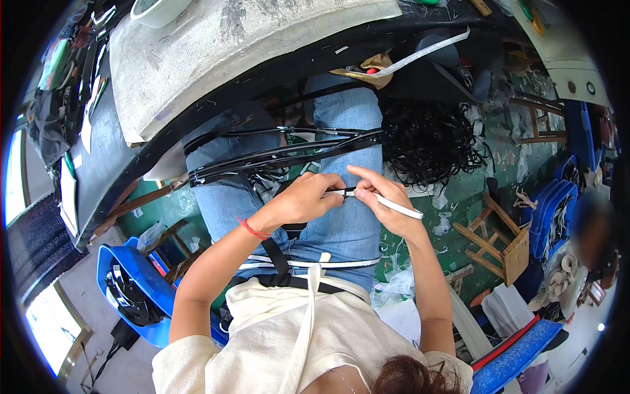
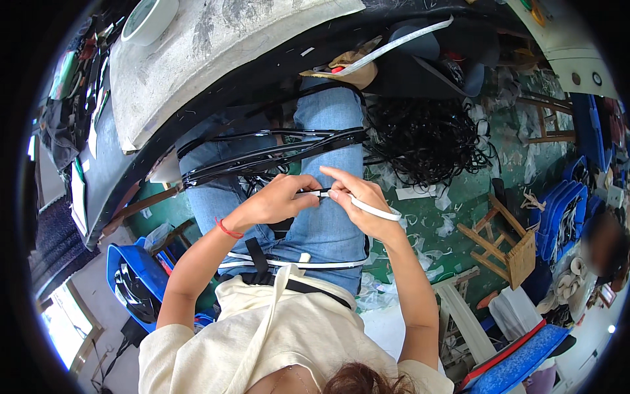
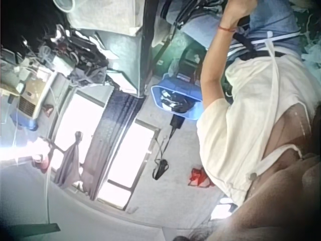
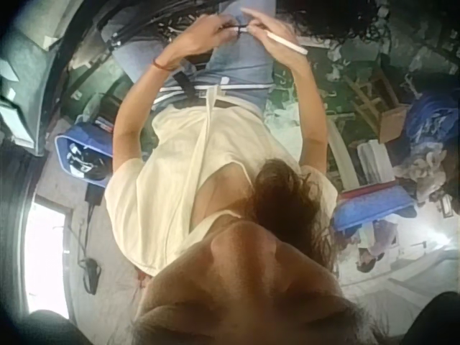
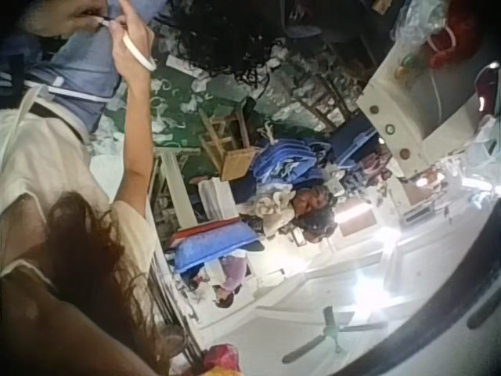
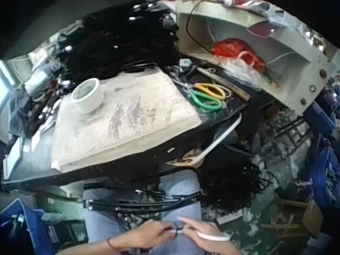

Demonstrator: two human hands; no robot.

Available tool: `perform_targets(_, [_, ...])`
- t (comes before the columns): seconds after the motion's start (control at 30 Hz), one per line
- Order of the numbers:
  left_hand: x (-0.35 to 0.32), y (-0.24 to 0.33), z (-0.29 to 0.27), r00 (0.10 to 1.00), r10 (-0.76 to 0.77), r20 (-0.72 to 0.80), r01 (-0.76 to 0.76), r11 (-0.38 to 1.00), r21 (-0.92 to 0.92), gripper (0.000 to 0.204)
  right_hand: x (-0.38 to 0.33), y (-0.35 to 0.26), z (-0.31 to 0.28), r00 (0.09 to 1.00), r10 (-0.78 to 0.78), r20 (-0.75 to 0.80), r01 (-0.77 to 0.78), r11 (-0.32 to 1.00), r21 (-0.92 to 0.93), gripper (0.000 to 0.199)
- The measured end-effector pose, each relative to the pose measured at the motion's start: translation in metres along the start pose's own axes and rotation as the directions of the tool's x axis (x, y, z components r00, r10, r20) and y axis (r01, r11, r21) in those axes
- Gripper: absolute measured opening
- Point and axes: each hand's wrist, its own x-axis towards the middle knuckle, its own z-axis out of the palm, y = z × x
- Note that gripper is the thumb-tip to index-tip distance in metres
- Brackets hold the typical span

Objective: Bundling black shoe straps by wrapping them around the lap and securing them with adhesive tape.

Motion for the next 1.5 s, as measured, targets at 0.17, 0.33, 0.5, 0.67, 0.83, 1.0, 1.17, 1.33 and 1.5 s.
perform_targets(0.17, [0.002, 0.008, 0.007, 0.995, -0.055, -0.082, 0.058, 0.998, 0.031, 0.023, 0.001, -0.002, 0.007, 0.997, -0.060, -0.047, 0.057, 0.996, -0.064, 0.038])
perform_targets(0.33, [-0.005, 0.006, 0.007, 0.982, -0.133, -0.133, 0.133, 0.991, -0.008, 0.021, -0.012, 0.006, -0.011, 0.967, 0.127, -0.219, -0.132, 0.991, -0.007, 0.029])
perform_targets(0.5, [-0.005, 0.008, 0.007, 0.982, -0.146, -0.117, 0.142, 0.989, -0.042, 0.023, -0.015, 0.029, -0.016, 0.964, 0.183, -0.193, -0.158, 0.978, 0.139, 0.012])
perform_targets(0.67, [-0.004, 0.005, 0.007, 0.984, -0.130, -0.119, 0.130, 0.991, -0.012, 0.022, -0.012, 0.034, 0.000, 0.940, 0.082, -0.330, -0.069, 0.996, 0.053, 0.009])
perform_targets(0.83, [0.000, 0.026, 0.011, 0.979, -0.128, -0.157, 0.162, 0.960, 0.229, 0.029, -0.011, 0.031, 0.002, 0.910, -0.138, -0.390, 0.013, 0.952, -0.306, 0.011])
perform_targets(1.0, [0.001, 0.016, -0.003, 0.978, -0.184, -0.098, 0.197, 0.969, 0.147, 0.029, -0.011, 0.051, -0.029, 0.987, 0.160, -0.034, -0.144, 0.946, 0.289, 0.030])
perform_targets(1.17, [-0.026, 0.010, -0.038, 0.942, -0.331, -0.045, 0.332, 0.943, 0.003, 0.025, -0.010, 0.069, -0.031, 0.978, 0.198, 0.063, -0.206, 0.895, 0.396, 0.031])
perform_targets(1.33, [-0.083, -0.014, -0.077, 0.907, -0.393, -0.151, 0.405, 0.913, 0.056, 0.025, -0.011, 0.073, -0.029, 0.995, 0.095, 0.042, -0.104, 0.909, 0.404, 0.033])
perform_targets(1.5, [-0.151, -0.059, -0.118, 0.804, -0.443, -0.396, 0.521, 0.847, 0.111, 0.024, -0.008, 0.071, -0.030, 0.983, 0.168, 0.069, -0.181, 0.877, 0.445, 0.034])
